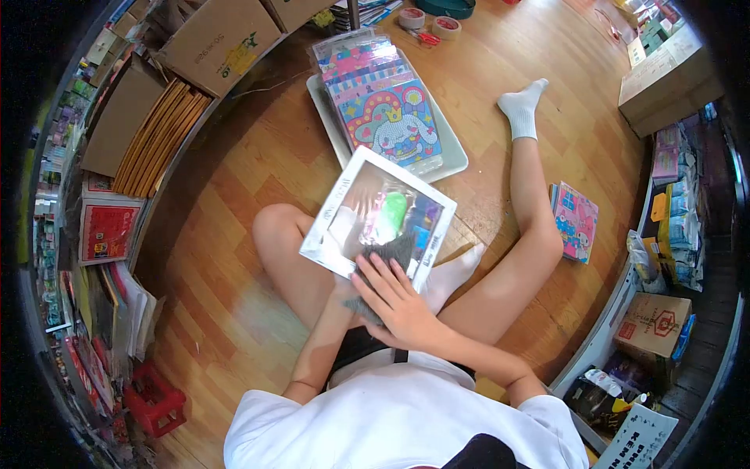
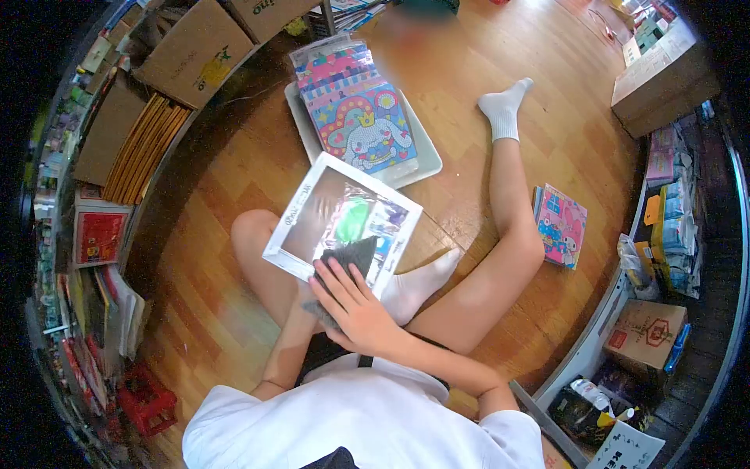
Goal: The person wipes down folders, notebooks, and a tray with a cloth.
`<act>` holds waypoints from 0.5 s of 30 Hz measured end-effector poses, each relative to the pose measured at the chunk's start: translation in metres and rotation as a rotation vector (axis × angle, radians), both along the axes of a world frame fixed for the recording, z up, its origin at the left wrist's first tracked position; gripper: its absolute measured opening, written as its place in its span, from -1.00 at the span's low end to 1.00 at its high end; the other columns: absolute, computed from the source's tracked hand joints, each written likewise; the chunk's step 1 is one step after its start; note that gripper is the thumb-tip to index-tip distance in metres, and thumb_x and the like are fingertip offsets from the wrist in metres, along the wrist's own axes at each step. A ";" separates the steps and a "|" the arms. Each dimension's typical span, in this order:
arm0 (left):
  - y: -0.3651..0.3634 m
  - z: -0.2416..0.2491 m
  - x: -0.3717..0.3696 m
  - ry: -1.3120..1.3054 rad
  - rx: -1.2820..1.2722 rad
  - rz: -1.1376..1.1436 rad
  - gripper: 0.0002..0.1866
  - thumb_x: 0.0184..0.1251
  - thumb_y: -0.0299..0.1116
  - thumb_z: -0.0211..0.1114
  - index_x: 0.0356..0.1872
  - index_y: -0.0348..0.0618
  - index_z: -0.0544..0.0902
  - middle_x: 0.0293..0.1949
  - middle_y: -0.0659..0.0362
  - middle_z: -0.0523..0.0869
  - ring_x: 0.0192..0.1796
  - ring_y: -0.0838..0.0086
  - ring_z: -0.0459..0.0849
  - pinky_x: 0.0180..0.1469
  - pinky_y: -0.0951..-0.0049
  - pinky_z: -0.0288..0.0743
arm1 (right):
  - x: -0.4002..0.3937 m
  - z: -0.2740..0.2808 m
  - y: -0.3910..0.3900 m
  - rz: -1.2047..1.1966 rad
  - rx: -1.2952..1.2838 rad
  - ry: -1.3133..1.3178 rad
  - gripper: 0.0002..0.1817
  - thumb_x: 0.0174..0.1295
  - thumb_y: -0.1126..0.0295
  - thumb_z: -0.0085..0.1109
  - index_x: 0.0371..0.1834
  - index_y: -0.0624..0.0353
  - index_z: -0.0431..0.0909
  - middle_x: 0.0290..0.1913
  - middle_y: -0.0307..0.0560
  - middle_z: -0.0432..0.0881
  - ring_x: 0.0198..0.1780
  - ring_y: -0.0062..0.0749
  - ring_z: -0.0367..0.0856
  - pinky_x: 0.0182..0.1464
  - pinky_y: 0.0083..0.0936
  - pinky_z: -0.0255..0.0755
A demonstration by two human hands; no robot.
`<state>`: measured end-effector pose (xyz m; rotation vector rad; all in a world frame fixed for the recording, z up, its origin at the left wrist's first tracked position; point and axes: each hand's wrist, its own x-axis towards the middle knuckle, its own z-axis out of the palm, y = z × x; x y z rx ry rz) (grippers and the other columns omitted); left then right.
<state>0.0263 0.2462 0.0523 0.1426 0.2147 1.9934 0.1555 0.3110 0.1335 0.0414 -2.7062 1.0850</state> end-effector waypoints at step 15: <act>0.041 0.089 0.033 0.209 -0.277 -0.083 -0.27 0.43 0.18 -0.29 0.47 -0.07 0.00 0.46 0.03 0.09 0.48 0.12 0.06 0.38 -0.15 0.04 | 0.069 0.014 0.095 -1.041 -0.667 0.144 -0.45 0.03 0.64 0.22 0.18 0.27 0.41 0.04 -0.10 0.56 0.01 -0.42 0.57 0.00 -0.49 0.49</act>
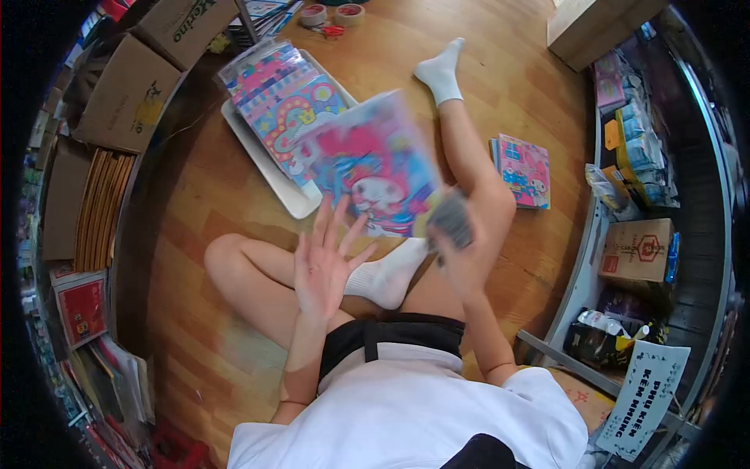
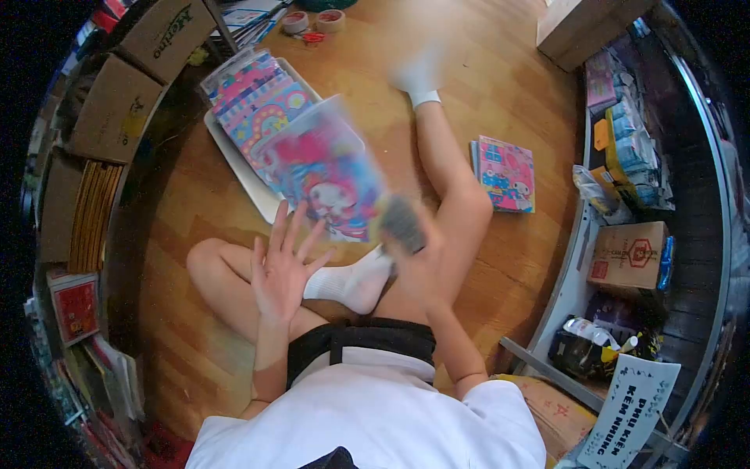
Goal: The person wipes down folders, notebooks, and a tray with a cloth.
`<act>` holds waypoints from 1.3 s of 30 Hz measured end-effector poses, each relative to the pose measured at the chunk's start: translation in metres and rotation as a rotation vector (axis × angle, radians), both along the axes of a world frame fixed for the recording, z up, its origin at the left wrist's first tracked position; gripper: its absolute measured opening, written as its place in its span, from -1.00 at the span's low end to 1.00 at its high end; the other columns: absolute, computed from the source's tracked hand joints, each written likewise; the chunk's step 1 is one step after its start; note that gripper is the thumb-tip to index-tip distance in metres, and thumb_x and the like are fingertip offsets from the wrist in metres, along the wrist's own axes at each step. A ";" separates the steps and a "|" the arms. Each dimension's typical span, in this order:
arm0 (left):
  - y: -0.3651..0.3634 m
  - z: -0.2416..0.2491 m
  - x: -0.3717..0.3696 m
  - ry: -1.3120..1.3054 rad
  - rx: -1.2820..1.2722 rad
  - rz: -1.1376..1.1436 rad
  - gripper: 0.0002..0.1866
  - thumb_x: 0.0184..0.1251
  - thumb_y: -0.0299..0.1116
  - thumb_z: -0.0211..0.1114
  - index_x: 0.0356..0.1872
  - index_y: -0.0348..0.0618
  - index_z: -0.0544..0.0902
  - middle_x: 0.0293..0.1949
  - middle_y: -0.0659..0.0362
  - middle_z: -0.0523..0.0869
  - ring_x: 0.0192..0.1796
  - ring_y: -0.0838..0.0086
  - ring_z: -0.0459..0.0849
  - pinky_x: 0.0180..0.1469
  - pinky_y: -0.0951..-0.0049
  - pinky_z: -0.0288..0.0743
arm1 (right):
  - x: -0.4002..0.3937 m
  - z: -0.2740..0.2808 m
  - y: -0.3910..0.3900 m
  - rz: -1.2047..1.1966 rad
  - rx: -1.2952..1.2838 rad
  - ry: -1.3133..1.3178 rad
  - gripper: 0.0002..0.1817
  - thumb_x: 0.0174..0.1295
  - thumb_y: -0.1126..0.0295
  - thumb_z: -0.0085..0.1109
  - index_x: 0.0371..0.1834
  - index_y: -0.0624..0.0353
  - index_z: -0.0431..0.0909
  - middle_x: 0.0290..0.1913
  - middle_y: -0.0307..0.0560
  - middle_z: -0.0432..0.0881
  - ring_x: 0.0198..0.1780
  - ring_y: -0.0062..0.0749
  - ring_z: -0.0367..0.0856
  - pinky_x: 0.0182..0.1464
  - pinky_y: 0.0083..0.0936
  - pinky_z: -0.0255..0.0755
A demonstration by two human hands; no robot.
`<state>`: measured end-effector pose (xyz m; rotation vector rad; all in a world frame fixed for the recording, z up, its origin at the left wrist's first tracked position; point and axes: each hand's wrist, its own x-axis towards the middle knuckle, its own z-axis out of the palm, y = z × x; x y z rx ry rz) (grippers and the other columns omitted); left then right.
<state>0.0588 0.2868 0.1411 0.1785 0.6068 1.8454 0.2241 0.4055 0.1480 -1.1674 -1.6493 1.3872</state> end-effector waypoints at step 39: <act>0.024 -0.105 -0.149 0.628 -0.600 0.234 -0.43 0.40 -0.19 0.18 0.27 -0.37 0.30 0.13 0.01 0.53 0.09 0.33 0.58 0.10 0.40 0.48 | 0.216 -0.078 0.142 -0.436 0.451 -0.345 -0.60 0.23 0.27 0.25 0.04 0.28 0.46 -0.11 -0.08 0.55 -0.12 -0.43 0.51 -0.03 -0.53 0.38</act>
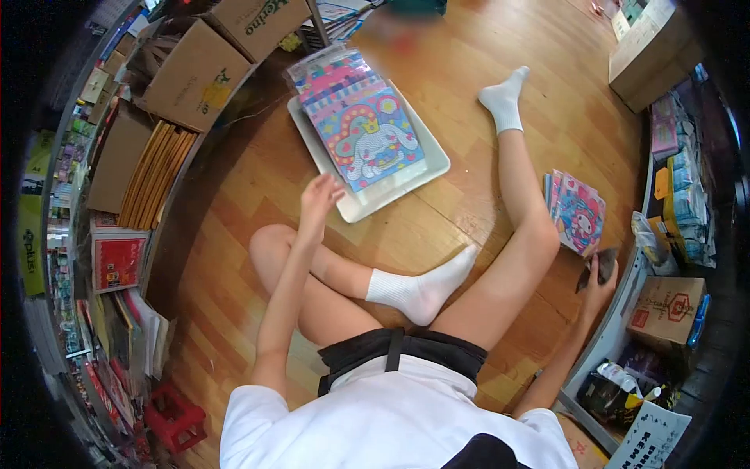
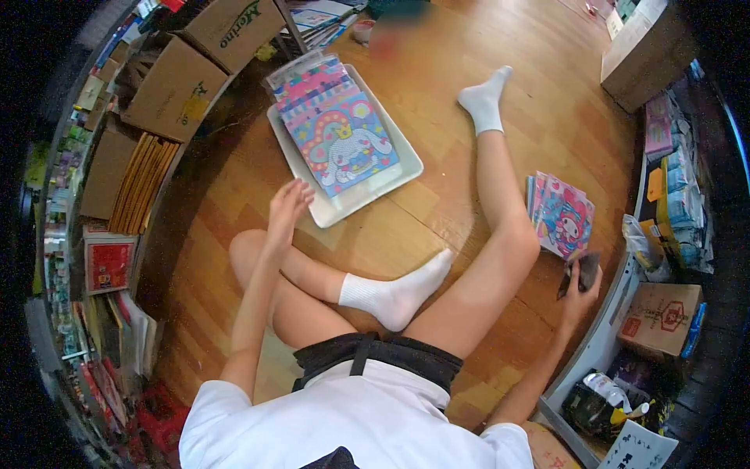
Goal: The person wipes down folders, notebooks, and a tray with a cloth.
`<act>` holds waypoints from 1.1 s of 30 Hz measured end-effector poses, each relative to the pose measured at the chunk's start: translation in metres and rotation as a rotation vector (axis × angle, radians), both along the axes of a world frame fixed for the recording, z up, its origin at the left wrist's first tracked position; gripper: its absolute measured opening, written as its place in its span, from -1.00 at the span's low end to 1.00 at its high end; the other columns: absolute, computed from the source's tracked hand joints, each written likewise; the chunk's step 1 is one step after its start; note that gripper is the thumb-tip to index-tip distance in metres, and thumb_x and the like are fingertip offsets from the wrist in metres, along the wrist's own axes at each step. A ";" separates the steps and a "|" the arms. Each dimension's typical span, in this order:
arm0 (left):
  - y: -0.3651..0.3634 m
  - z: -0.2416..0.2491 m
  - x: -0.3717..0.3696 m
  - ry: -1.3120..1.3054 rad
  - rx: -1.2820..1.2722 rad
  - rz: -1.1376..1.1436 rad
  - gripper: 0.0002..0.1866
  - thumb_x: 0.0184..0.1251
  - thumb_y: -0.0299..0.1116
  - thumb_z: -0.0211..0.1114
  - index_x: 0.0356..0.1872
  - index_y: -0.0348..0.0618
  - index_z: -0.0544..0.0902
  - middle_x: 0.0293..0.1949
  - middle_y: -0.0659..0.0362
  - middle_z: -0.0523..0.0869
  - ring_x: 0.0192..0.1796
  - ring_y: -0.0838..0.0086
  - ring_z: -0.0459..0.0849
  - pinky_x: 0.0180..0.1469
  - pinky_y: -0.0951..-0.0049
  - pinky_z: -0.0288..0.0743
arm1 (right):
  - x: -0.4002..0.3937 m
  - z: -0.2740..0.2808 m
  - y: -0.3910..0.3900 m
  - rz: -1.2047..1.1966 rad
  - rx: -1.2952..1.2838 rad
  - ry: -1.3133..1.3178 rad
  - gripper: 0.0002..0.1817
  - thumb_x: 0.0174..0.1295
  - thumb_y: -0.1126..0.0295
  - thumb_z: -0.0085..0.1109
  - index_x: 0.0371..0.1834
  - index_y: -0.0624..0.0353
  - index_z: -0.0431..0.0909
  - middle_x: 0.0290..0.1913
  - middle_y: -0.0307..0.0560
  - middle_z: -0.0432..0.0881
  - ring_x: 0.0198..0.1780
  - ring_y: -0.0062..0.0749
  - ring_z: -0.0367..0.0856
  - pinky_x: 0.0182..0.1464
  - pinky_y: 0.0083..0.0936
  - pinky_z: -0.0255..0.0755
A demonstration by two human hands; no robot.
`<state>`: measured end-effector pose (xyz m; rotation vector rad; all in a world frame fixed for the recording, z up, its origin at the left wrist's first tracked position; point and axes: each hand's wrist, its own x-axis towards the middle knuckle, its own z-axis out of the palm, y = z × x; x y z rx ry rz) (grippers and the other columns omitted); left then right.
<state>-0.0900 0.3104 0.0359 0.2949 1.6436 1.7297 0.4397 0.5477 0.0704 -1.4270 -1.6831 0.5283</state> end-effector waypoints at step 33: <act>0.069 -0.065 -0.036 0.380 0.086 0.113 -0.36 0.15 -0.35 0.39 0.20 -0.29 0.26 0.21 -0.03 0.34 0.27 0.31 0.32 0.28 0.33 0.22 | -0.185 0.034 -0.138 0.492 -0.593 0.609 -0.63 0.30 0.42 0.11 0.13 0.33 0.39 -0.10 -0.13 0.56 -0.05 -0.50 0.53 0.05 -0.57 0.39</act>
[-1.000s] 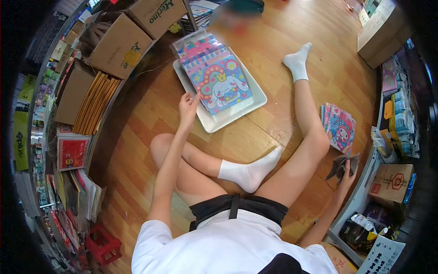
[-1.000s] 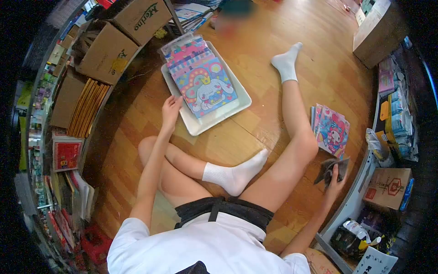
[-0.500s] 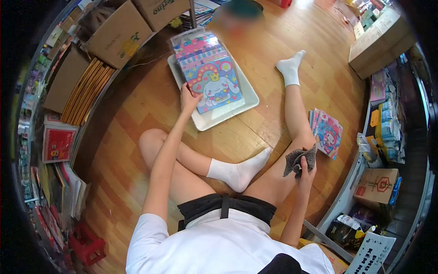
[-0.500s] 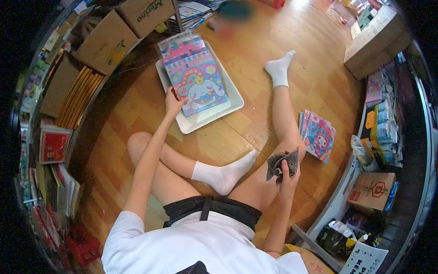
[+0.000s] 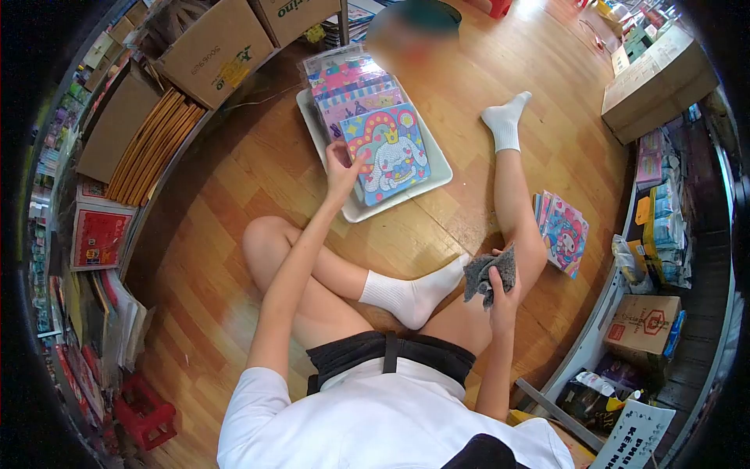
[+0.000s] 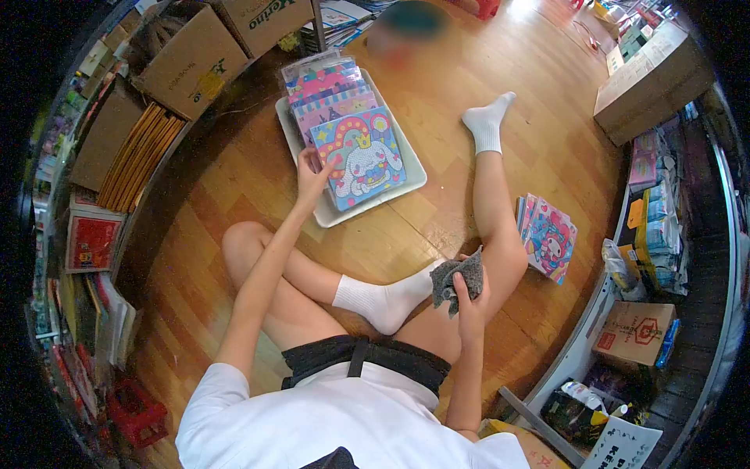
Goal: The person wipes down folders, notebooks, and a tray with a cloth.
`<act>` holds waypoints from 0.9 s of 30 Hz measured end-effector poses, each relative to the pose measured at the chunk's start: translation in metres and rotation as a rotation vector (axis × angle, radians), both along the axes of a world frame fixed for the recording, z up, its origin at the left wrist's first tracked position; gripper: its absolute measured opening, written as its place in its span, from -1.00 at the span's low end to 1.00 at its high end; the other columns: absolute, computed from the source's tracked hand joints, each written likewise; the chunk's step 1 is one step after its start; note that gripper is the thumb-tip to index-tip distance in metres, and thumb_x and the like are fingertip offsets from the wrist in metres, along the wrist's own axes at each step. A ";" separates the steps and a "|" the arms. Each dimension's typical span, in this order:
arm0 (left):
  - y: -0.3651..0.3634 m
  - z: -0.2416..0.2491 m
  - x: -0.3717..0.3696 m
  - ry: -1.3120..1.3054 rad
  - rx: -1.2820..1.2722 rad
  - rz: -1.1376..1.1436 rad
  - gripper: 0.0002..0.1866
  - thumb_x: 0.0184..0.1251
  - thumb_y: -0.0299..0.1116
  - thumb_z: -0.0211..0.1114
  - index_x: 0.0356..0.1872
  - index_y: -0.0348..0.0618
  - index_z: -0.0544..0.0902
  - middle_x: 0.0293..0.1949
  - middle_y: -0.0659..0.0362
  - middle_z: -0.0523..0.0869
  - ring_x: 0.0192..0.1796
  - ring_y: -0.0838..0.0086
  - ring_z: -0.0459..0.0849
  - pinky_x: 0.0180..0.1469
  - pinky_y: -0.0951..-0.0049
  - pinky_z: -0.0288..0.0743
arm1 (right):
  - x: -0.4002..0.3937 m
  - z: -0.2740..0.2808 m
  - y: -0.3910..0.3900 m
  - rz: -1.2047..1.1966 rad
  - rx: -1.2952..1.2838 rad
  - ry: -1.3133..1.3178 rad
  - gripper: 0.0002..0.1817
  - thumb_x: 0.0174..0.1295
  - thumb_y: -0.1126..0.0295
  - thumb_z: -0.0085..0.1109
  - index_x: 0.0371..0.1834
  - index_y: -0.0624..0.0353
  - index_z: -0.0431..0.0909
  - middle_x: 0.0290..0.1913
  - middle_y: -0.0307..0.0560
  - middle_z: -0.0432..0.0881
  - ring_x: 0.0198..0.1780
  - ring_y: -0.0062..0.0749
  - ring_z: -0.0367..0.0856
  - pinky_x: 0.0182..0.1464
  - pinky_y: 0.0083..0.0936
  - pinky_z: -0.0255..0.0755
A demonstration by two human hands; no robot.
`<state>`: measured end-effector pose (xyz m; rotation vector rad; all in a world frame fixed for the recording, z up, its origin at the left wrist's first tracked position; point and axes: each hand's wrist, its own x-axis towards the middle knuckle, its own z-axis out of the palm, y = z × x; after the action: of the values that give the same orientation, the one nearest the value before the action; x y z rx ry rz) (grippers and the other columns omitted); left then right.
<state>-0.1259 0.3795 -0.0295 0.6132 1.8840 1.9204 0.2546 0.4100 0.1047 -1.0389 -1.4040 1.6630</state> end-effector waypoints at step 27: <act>-0.090 0.136 0.130 -1.005 0.664 -0.385 -0.24 0.40 0.24 -0.12 0.36 -0.21 0.21 0.28 0.00 0.40 0.26 0.17 0.43 0.28 0.12 0.33 | -0.088 0.061 -0.006 0.051 0.884 -0.421 -0.44 0.23 0.52 0.08 0.32 0.30 0.22 0.30 0.22 0.32 0.38 0.05 0.24 0.37 -0.21 0.11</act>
<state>0.0036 0.2898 0.1068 0.0833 0.4795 1.9813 0.1670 0.4043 0.1659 -0.8257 -2.1528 0.6831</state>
